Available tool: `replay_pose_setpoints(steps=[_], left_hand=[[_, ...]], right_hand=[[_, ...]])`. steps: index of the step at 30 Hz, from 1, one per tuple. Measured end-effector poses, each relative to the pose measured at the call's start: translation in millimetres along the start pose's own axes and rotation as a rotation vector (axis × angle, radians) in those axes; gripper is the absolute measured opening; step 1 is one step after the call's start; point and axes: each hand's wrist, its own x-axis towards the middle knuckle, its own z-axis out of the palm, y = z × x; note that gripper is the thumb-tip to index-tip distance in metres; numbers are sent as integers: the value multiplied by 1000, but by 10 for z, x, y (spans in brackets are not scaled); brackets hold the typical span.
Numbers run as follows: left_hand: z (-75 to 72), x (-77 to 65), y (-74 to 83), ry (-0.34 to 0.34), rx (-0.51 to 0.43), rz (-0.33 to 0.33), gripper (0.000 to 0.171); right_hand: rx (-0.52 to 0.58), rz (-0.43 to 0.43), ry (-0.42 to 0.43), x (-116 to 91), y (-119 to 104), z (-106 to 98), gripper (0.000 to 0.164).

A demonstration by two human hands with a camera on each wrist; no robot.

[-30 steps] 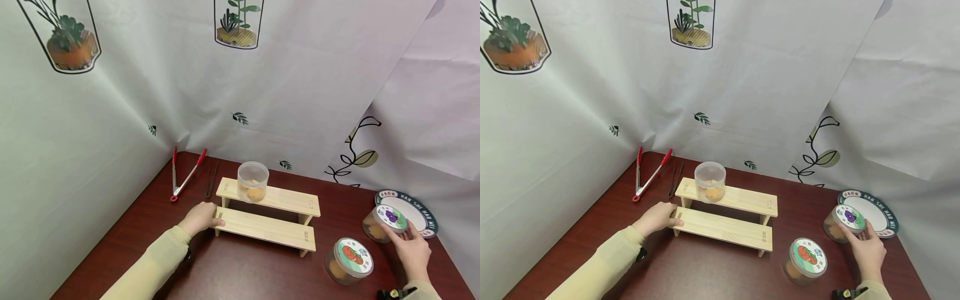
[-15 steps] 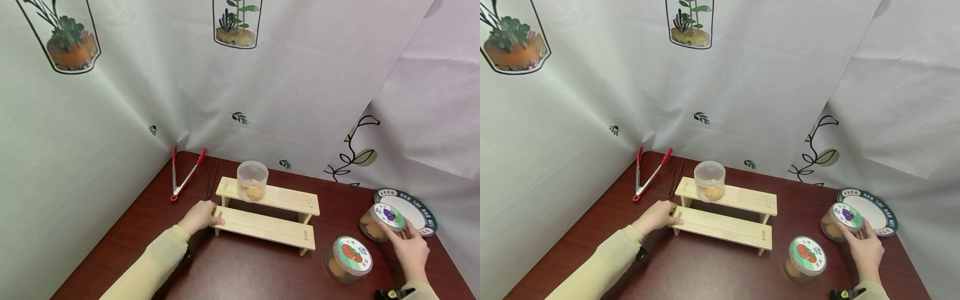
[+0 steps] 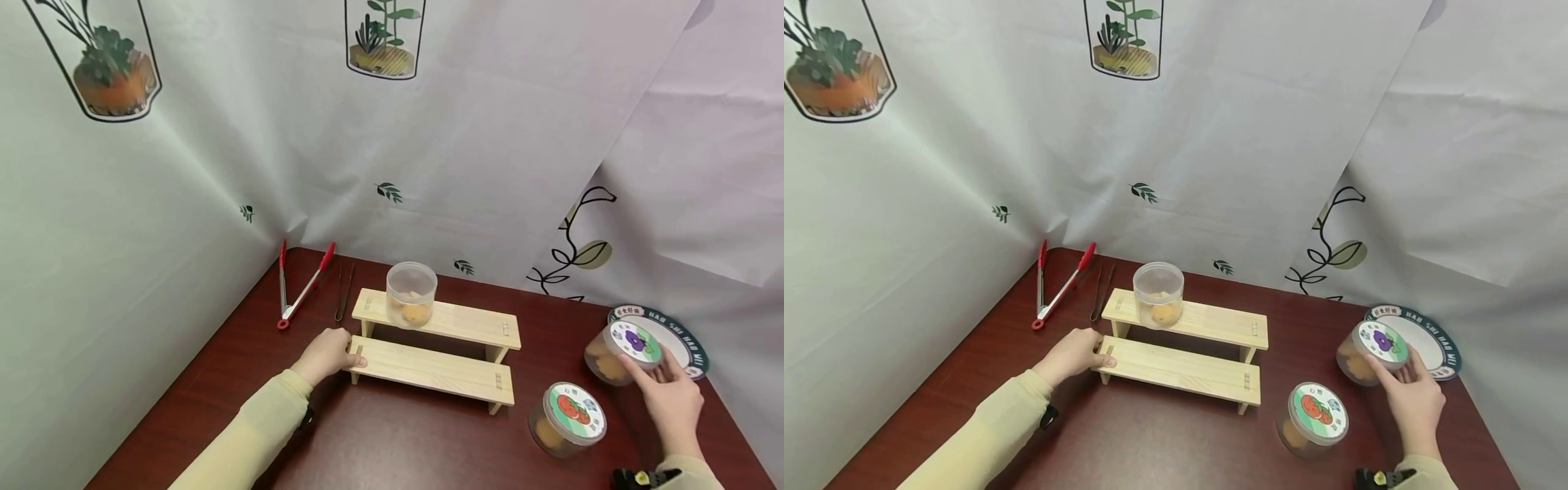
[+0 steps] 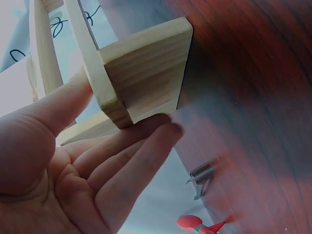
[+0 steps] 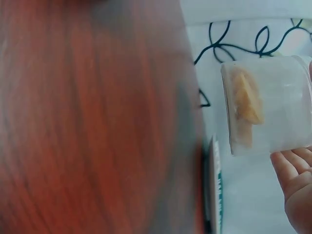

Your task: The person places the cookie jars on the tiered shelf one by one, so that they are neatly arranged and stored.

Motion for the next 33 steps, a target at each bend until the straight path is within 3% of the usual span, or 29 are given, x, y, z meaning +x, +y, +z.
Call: replay_pose_setpoints(steps=[6, 13, 18, 21, 28, 33], left_hand=[[2, -11, 5, -3, -4, -6, 40], [-2, -21, 9, -15, -14, -10, 39], [-5, -23, 12, -10, -9, 2, 40], [-5, -23, 9, -9, -7, 5, 40], [3, -15, -1, -12, -10, 5, 38], [7, -13, -7, -17, -8, 9, 39]], right_hand=[[84, -45, -3, -92, -200, 6, 74], [89, -65, -38, -191, -414, 24, 72], [225, -65, -57, -257, -547, 34, 69], [251, -104, -67, -289, -617, 47, 66], [119, -229, -99, -384, -747, 84, 67], [120, -260, -121, -441, -797, 122, 68]])
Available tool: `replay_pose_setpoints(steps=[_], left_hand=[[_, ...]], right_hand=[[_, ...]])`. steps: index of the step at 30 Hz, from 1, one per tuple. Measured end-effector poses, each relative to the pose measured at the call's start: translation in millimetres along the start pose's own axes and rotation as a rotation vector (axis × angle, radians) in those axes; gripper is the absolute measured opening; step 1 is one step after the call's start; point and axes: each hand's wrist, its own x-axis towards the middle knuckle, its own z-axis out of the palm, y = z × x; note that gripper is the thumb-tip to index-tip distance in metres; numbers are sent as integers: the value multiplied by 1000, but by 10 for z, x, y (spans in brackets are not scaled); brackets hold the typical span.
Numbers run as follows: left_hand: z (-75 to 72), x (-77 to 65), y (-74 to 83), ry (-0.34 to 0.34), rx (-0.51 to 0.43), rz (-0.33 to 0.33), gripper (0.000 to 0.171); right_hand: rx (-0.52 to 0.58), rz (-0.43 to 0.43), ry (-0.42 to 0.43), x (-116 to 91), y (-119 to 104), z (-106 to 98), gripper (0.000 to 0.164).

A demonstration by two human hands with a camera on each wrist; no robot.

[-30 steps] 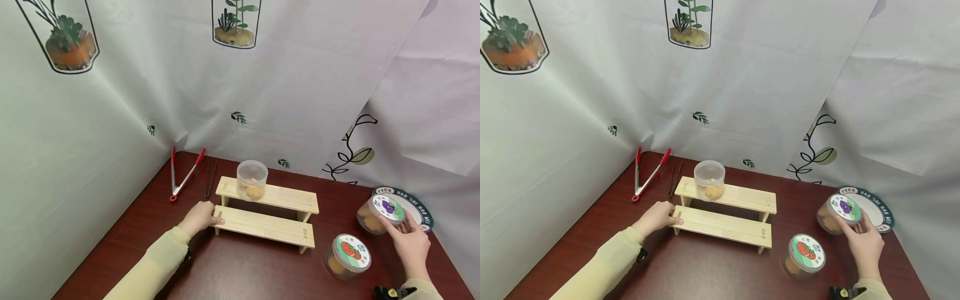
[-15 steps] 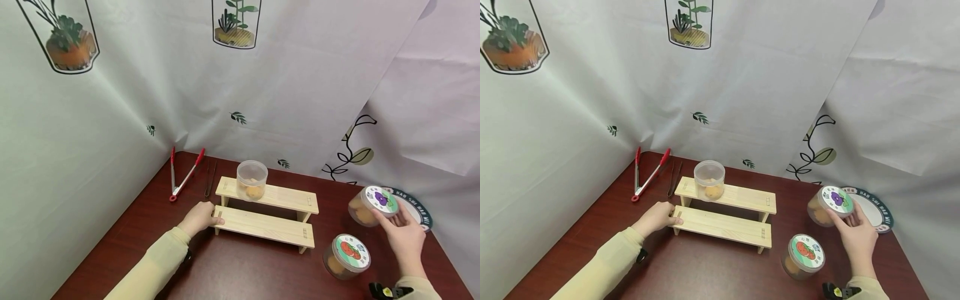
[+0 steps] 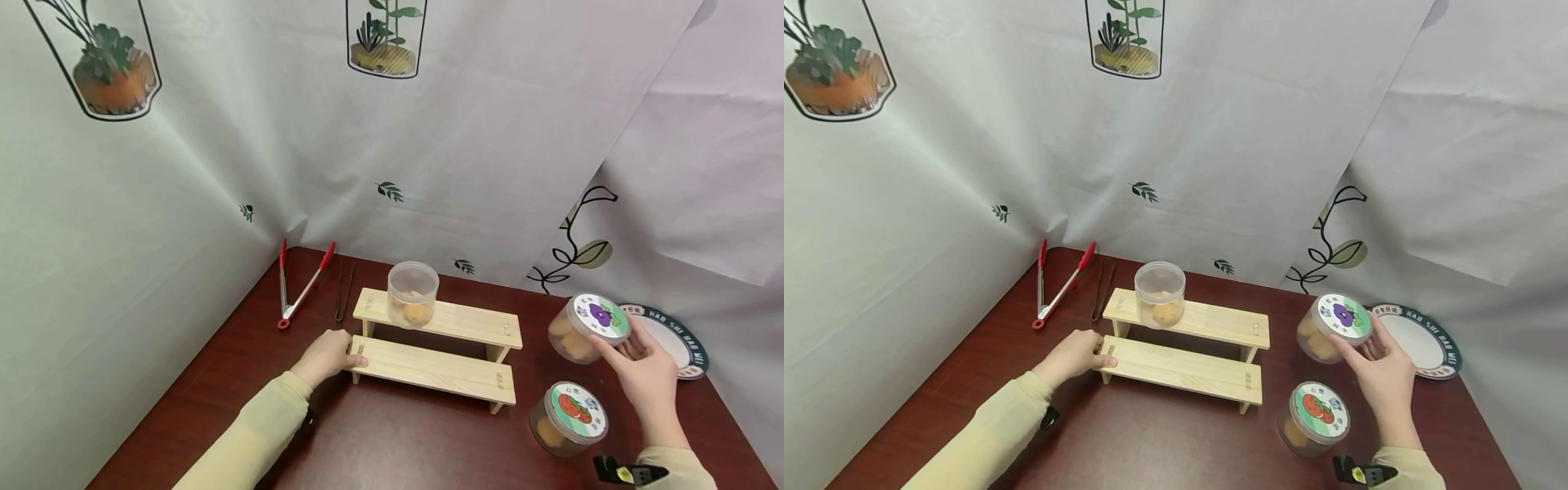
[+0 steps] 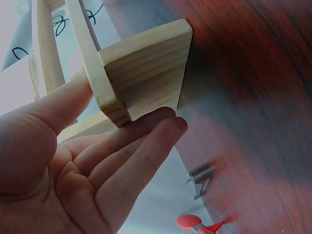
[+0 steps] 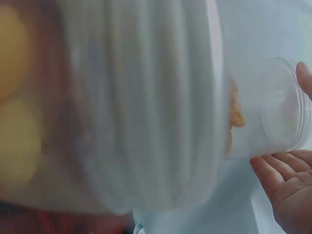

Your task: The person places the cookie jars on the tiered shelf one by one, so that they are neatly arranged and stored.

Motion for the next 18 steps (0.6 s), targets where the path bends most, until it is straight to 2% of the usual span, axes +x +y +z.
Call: replay_pose_setpoints(steps=[5, 11, 18], left_hand=[[3, 3, 2, -2, -6, -5, 39], [2, 4, 8, 0, -10, -12, 38], [-18, -19, 20, 2, -11, -6, 38]], right_hand=[[7, -24, -19, -25, -81, 44, 69], [-37, -59, -61, -75, -173, 118, 71], [-58, -132, -106, -135, -256, 235, 70]])
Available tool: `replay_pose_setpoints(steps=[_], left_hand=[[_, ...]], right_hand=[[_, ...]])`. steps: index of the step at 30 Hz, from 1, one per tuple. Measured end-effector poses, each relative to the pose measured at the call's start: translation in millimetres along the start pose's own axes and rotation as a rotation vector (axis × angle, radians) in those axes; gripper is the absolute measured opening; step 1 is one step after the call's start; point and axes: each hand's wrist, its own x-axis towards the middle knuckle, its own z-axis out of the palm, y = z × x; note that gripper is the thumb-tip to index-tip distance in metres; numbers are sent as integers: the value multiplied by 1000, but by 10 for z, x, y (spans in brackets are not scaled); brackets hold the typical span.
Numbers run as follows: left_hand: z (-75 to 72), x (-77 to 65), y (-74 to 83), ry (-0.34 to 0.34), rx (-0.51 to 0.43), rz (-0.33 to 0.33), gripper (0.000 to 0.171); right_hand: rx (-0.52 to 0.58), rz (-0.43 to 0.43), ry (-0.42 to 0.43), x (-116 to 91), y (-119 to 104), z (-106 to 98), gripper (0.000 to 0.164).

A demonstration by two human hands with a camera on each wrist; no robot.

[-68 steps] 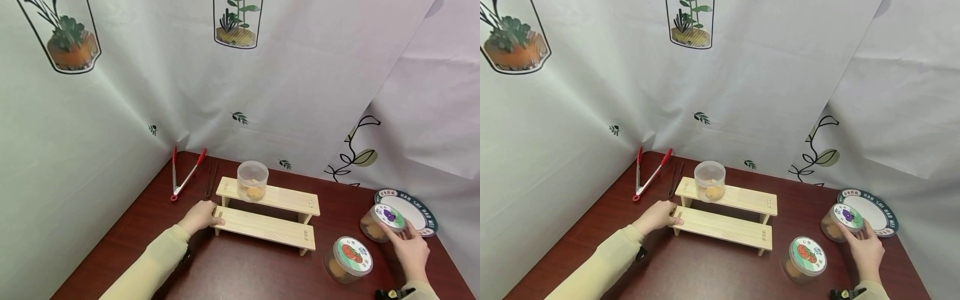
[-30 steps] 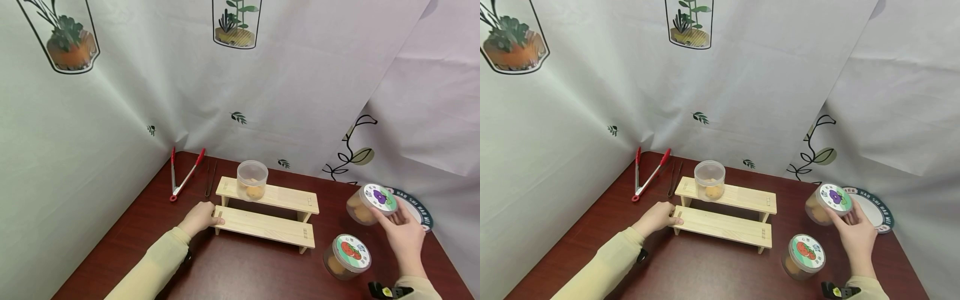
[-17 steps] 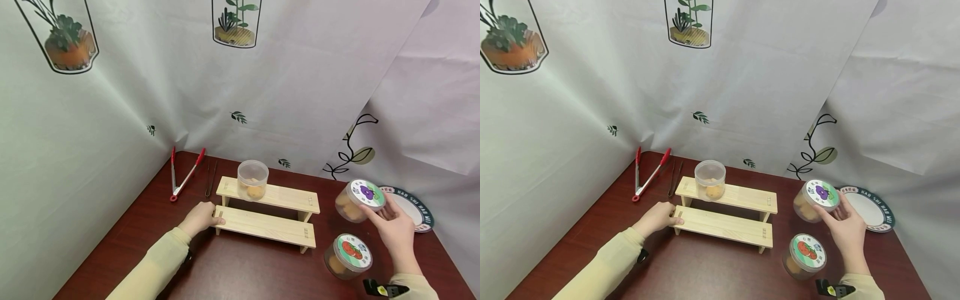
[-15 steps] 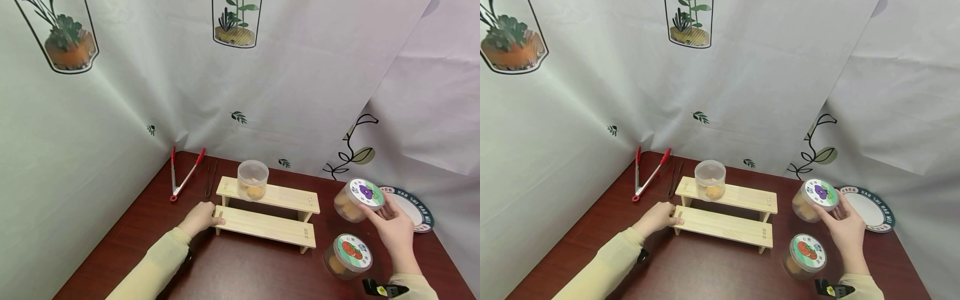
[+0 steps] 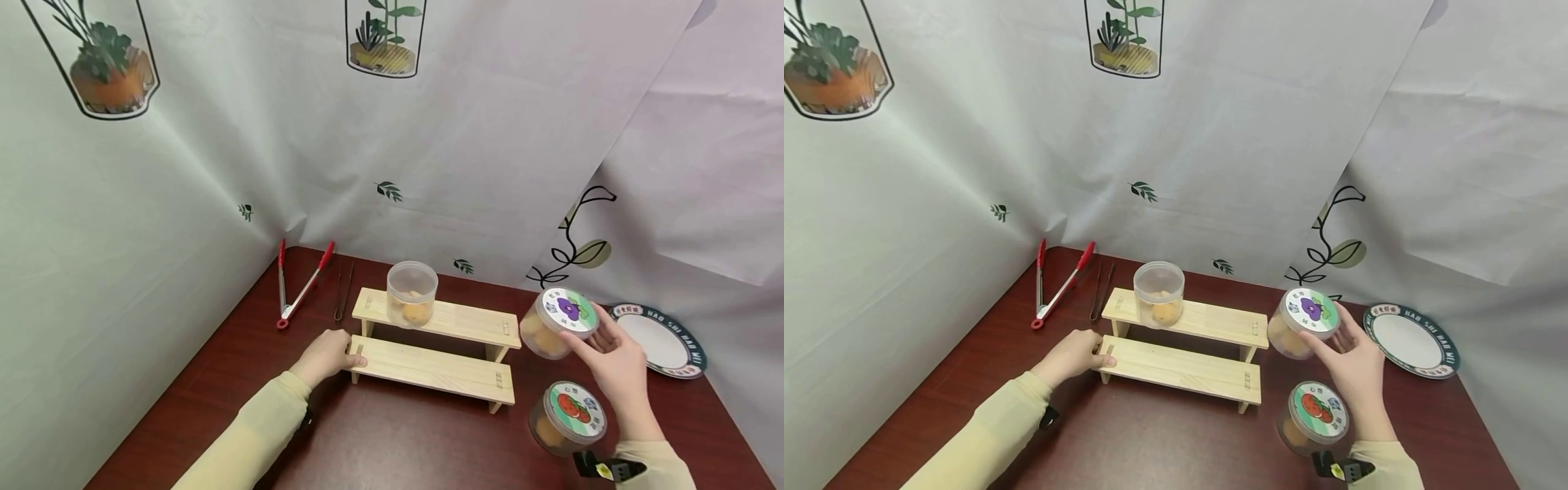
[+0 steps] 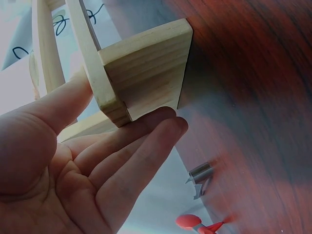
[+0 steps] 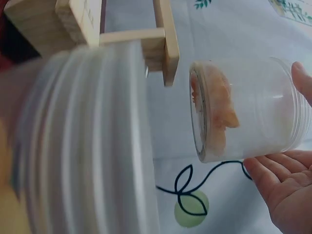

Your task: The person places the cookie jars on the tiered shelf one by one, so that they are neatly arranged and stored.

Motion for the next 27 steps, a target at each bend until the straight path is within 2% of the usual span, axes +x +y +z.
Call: replay_pose_setpoints(steps=[11, 22, 27], left_hand=[[10, -1, -12, 0, 10, 8, 37], [5, -4, -26, 1, 3, 12, 36], [12, 8, -31, -1, 7, 17, 36]], right_hand=[[24, -18, -60, 13, -104, 190, 74], [37, -101, -89, 84, -239, 433, 74], [39, -112, -106, 107, -255, 542, 75]])
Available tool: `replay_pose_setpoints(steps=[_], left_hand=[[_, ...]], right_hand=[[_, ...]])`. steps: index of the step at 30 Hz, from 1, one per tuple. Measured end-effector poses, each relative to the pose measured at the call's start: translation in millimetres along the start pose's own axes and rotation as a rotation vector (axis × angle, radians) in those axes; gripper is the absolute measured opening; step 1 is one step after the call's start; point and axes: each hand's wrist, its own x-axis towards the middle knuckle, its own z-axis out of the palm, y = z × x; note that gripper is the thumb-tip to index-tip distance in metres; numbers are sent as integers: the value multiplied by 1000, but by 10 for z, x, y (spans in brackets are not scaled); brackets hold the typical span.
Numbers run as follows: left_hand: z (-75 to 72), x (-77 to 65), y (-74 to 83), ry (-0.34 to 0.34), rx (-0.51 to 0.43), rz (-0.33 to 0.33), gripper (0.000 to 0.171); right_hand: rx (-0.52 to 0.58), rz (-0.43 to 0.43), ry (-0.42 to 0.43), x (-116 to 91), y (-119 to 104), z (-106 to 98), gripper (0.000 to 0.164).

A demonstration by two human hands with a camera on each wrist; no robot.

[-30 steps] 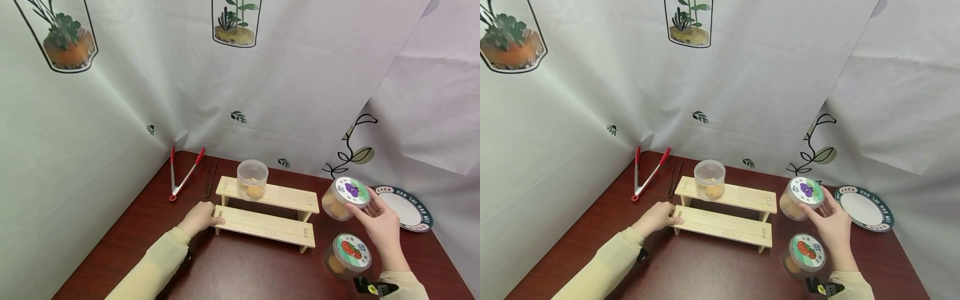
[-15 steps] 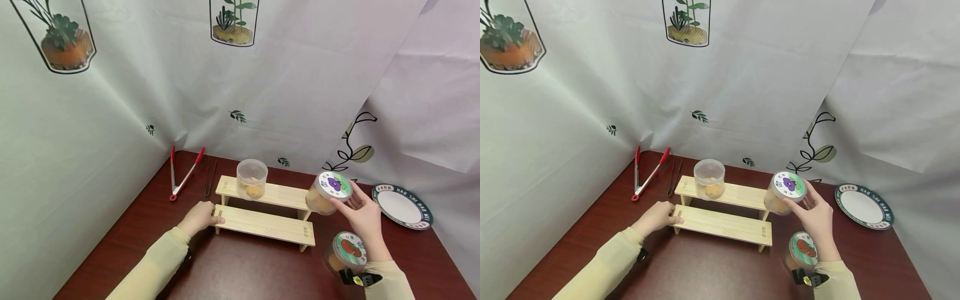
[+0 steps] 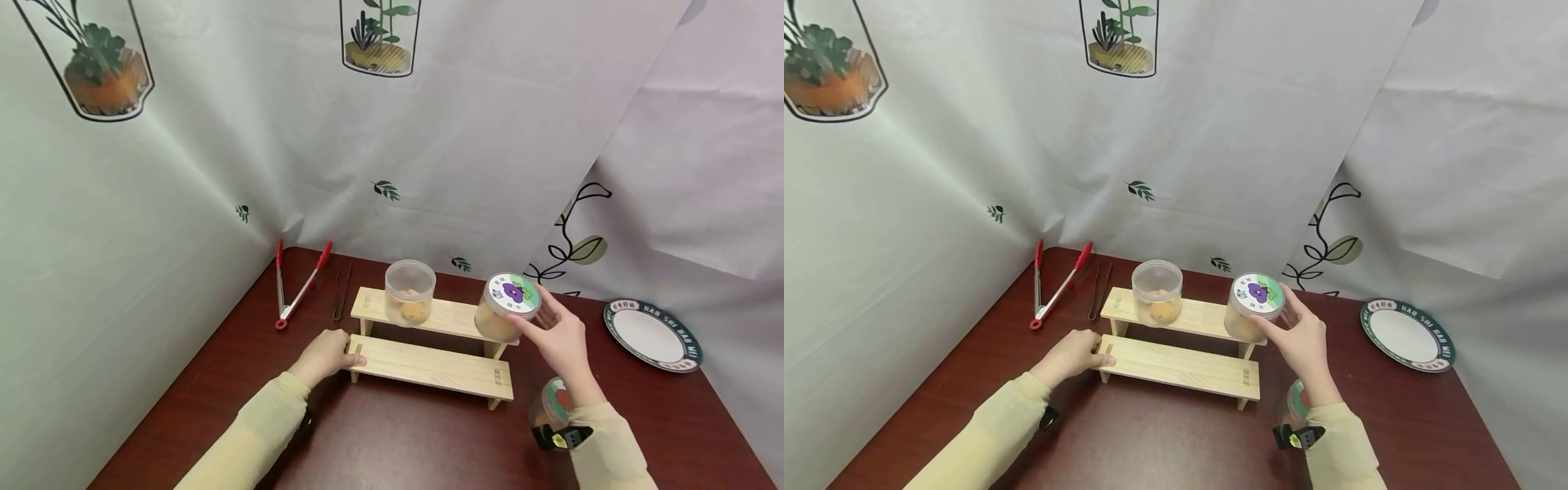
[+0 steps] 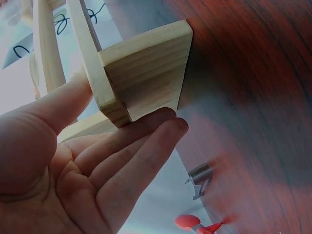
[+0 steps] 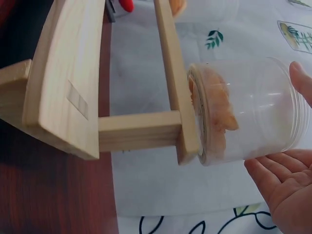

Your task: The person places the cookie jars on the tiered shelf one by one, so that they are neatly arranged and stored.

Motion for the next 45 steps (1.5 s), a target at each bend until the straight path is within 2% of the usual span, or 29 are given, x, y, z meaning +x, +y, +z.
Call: replay_pose_setpoints(steps=[7, 16, 25, 38, 45], left_hand=[[-9, 14, 12, -4, 13, -2, 36], [-13, 24, 13, -5, 9, -1, 37], [-16, 17, 20, -9, 15, 6, 38], [-19, 5, 22, -7, 17, 5, 38], [-11, -2, 25, -8, 14, 0, 37]], right_hand=[[32, -28, -19, 52, 6, 124, 76], [45, -17, -62, 97, -78, 233, 79], [129, -9, -88, 100, -170, 304, 78], [142, 14, -110, 124, -138, 335, 79], [108, 10, -117, 135, -101, 347, 80]])
